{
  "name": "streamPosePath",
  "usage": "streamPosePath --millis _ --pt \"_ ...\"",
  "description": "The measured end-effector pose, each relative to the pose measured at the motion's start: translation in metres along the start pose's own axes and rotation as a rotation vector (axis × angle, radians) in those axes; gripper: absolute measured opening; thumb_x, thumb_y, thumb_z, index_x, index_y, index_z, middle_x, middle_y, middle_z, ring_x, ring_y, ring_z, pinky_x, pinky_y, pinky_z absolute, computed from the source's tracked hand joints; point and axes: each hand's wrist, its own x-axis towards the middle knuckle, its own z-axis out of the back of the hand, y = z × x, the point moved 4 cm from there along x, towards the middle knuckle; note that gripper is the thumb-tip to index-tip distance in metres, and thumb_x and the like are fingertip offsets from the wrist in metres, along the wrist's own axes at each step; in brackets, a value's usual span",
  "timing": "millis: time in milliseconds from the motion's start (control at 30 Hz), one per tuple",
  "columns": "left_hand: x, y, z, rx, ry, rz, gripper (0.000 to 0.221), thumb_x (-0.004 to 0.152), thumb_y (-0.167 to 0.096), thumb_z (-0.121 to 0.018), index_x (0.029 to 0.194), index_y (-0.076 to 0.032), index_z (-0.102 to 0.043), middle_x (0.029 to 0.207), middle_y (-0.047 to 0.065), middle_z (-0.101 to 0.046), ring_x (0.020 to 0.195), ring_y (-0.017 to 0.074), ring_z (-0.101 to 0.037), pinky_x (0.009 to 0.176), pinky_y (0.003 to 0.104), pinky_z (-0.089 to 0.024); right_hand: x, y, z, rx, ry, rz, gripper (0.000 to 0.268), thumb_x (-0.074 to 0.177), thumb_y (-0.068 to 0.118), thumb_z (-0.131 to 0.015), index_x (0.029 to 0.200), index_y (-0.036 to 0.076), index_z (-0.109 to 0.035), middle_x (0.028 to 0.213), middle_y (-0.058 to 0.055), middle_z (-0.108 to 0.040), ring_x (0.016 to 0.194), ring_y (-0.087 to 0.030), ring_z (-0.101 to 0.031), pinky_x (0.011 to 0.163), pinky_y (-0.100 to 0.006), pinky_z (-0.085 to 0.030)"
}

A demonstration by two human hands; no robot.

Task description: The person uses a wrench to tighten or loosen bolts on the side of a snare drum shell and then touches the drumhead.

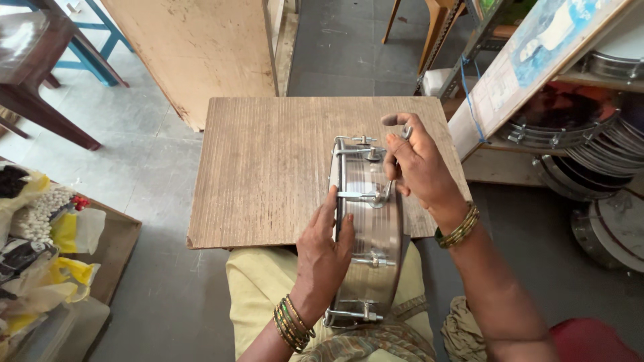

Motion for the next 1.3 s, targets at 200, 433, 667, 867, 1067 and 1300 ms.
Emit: streamPosePath --millis 200,433,667,867,1067,1300 --pt "-0.007 0.003 0.003 0.004 -0.053 -0.047 0.051 0.096 -0.01 -0.064 0.145 0.001 -0.051 0.107 0.019 -0.071 0.086 0.0319 -0.072 0.071 0.041 -0.057 -0.049 -0.01 0.007 -0.214 -0.194 0.538 0.028 0.113 0.011 -0.039 0.14 0.006 -0.039 0.072 -0.002 -0.059 0.057 -0.008 -0.056 0.044 -0.021 -0.045" --pt "-0.002 0.002 0.005 -0.028 -0.047 -0.02 0.053 0.096 -0.008 -0.064 0.146 0.002 -0.049 0.106 0.019 -0.07 0.082 0.0273 -0.073 0.07 0.038 -0.058 -0.063 -0.024 -0.016 -0.443 -0.149 0.8 0.029 0.108 0.0 -0.048 0.135 0.004 -0.036 0.105 -0.016 -0.061 0.071 -0.014 -0.067 0.06 -0.027 -0.054" --pt "-0.003 0.008 0.007 -0.004 -0.031 0.047 0.054 0.095 -0.009 -0.065 0.146 0.001 -0.05 0.098 0.018 -0.071 0.079 0.0268 -0.073 0.068 0.038 -0.057 -0.054 -0.055 -0.011 -0.307 -0.1 0.826 0.027 0.111 0.004 -0.047 0.136 0.003 -0.037 0.091 -0.005 -0.061 0.068 -0.013 -0.064 0.06 -0.029 -0.054" --pt "-0.004 0.004 0.005 -0.032 -0.089 -0.045 0.053 0.095 -0.009 -0.065 0.145 0.001 -0.05 0.11 0.023 -0.071 0.089 0.0378 -0.072 0.073 0.043 -0.057 -0.061 -0.054 -0.015 -0.553 -0.135 1.015 0.034 0.1 0.02 -0.056 0.127 0.005 -0.042 0.087 -0.014 -0.063 0.065 -0.015 -0.064 0.056 -0.03 -0.054" --pt "0.0 0.001 0.009 -0.046 -0.089 -0.045 0.051 0.097 -0.01 -0.064 0.145 0.002 -0.049 0.115 0.022 -0.07 0.093 0.0386 -0.072 0.075 0.043 -0.059 -0.047 -0.022 -0.021 -0.407 -0.174 0.6 0.024 0.109 0.01 -0.048 0.132 0.004 -0.043 0.072 -0.004 -0.062 0.057 -0.008 -0.061 0.052 -0.027 -0.05" --pt "0.001 0.004 0.004 -0.029 -0.035 0.0 0.052 0.097 -0.012 -0.064 0.145 0.0 -0.05 0.107 0.021 -0.07 0.086 0.0362 -0.072 0.071 0.044 -0.058 -0.003 -0.001 -0.017 -0.358 -0.094 0.315 0.021 0.108 0.011 -0.045 0.128 0.005 -0.05 0.065 -0.004 -0.058 0.051 -0.007 -0.054 0.045 -0.026 -0.044"
